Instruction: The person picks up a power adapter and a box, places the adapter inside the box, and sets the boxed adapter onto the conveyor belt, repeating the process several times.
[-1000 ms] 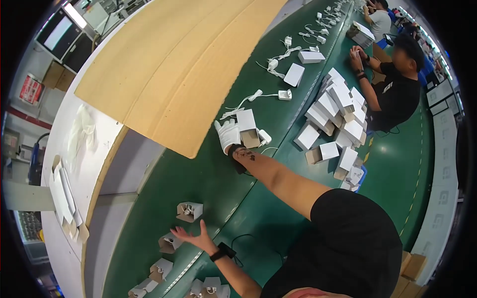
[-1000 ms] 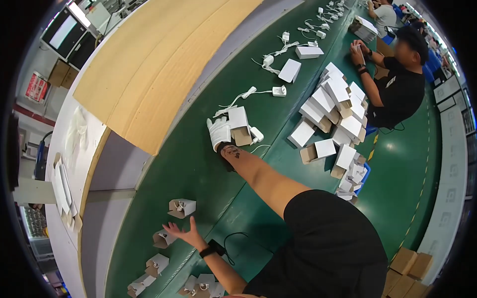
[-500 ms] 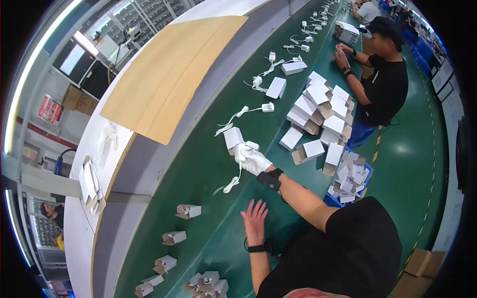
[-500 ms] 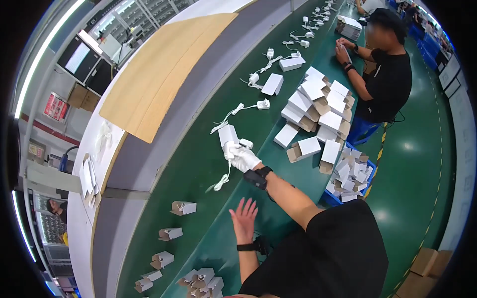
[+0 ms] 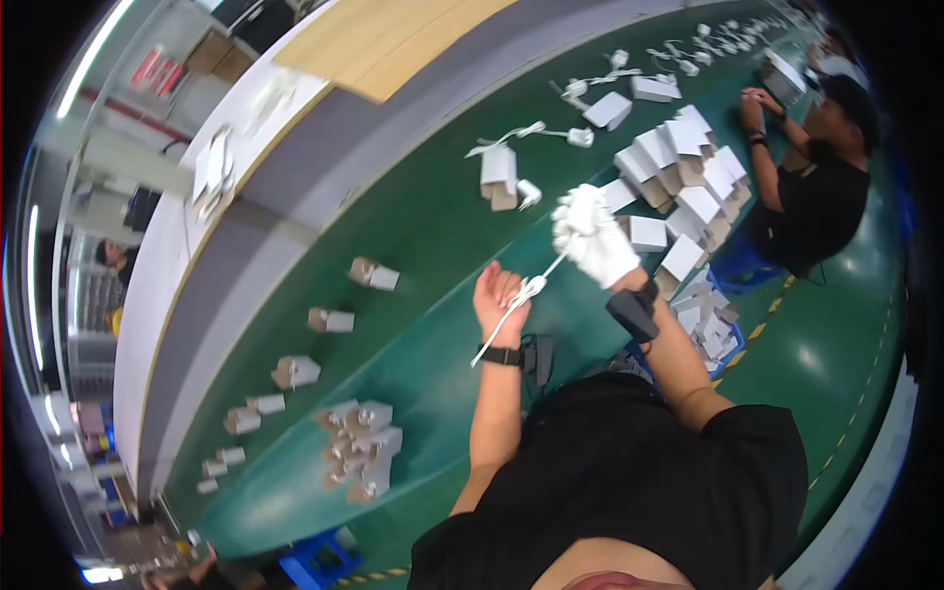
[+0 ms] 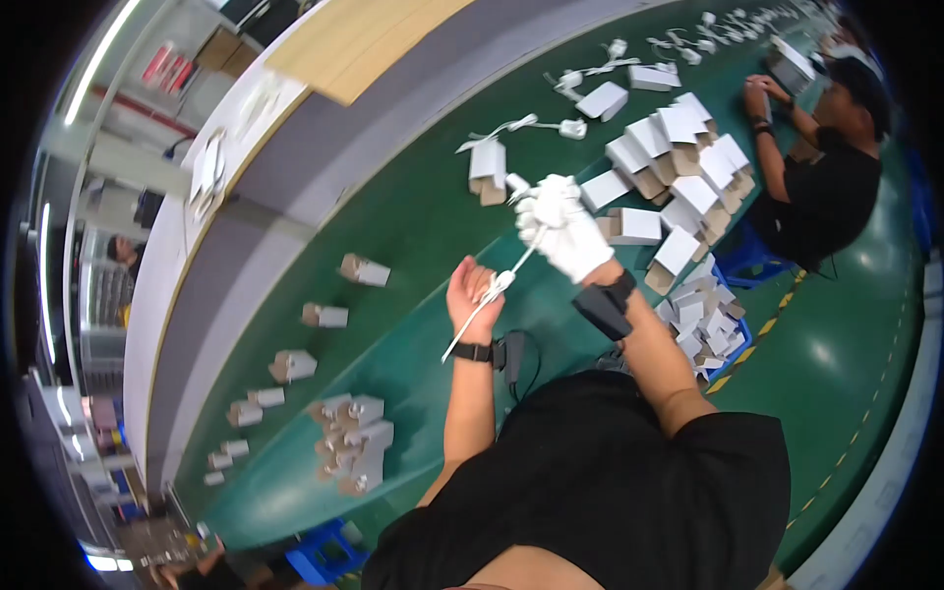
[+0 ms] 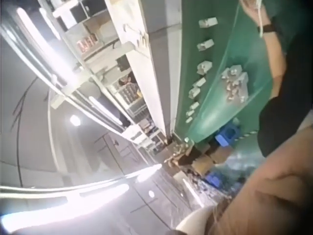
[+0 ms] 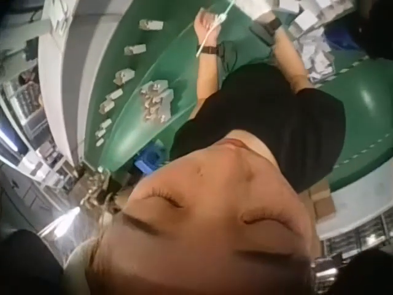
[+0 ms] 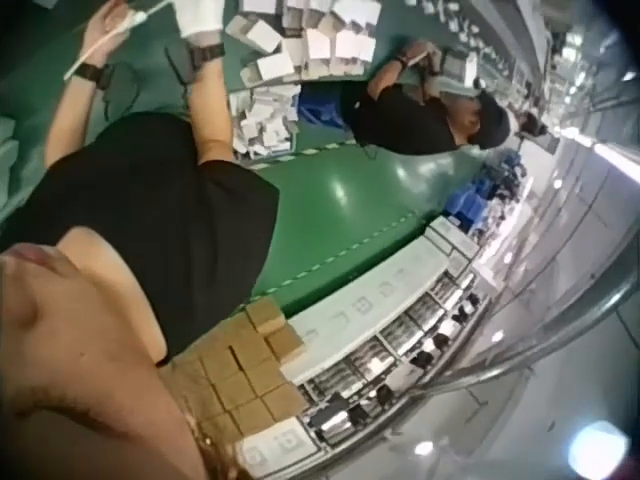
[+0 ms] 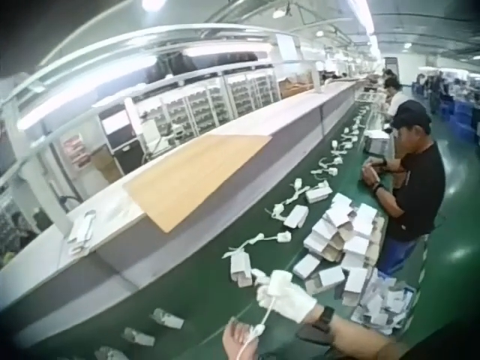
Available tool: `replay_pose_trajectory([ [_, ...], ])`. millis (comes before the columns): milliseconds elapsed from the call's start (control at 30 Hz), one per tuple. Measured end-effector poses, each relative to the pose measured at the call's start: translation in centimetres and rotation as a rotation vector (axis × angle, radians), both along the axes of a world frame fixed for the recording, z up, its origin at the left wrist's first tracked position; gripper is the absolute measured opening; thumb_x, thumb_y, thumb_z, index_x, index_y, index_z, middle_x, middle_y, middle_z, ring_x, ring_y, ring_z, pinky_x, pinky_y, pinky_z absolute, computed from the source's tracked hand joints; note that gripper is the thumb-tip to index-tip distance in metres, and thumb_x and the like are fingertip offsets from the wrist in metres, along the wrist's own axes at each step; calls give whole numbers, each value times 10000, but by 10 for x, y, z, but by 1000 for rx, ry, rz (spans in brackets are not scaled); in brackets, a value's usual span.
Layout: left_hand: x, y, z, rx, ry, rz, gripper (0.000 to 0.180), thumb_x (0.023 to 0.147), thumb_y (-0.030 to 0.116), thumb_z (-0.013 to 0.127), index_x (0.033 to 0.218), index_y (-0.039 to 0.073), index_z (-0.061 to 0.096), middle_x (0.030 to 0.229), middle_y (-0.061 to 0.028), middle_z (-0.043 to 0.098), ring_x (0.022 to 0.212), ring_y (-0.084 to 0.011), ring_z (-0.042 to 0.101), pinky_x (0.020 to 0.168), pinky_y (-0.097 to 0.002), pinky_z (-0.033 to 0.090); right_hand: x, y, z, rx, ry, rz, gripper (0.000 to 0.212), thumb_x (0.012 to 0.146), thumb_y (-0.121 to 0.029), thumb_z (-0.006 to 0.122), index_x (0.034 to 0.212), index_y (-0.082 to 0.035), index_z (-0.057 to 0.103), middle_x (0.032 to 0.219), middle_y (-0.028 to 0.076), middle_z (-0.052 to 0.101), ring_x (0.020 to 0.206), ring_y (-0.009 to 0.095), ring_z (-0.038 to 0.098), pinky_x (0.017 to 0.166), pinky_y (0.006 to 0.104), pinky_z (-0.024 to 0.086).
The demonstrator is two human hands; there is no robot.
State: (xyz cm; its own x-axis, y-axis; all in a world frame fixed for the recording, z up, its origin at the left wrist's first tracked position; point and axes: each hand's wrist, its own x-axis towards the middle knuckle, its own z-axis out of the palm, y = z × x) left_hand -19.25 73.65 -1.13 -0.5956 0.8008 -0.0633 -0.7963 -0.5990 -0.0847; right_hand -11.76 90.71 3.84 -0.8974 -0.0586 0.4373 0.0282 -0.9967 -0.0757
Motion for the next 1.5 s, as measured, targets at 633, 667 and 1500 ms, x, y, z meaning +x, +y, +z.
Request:
replay_pose_trajectory([
  [633, 18, -24, 11, -297, 70, 209, 204, 876, 202, 509, 976, 26, 535, 754, -72, 520, 721, -205, 504, 700, -311, 443, 48, -66, 31, 2059, 102, -627, 501, 784, -76, 679, 1247, -28, 493, 1092, 72, 553, 957, 140, 554, 726, 275, 520],
  [667, 16, -21, 12, -346, 75, 281, 205, 878, 189, 506, 995, 22, 532, 797, -81, 550, 764, -216, 530, 741, -315, 455, 45, -67, 33, 1838, -151, -393, 465, 791, -75, 671, 1223, -25, 506, 1095, 73, 549, 960, 141, 554, 734, 278, 520],
  [1500, -300, 107, -67, -873, 3664, 433, 646, 760, 129, 604, 1356, 241, 382, 1436, -72, 332, 1333, -252, 306, 1060, -588, 214, 21, 27, -22, 220, -458, 150, 566, 866, -363, 610, 1292, -39, 425, 1266, 179, 454, 993, 212, 564, 763, 268, 501],
])
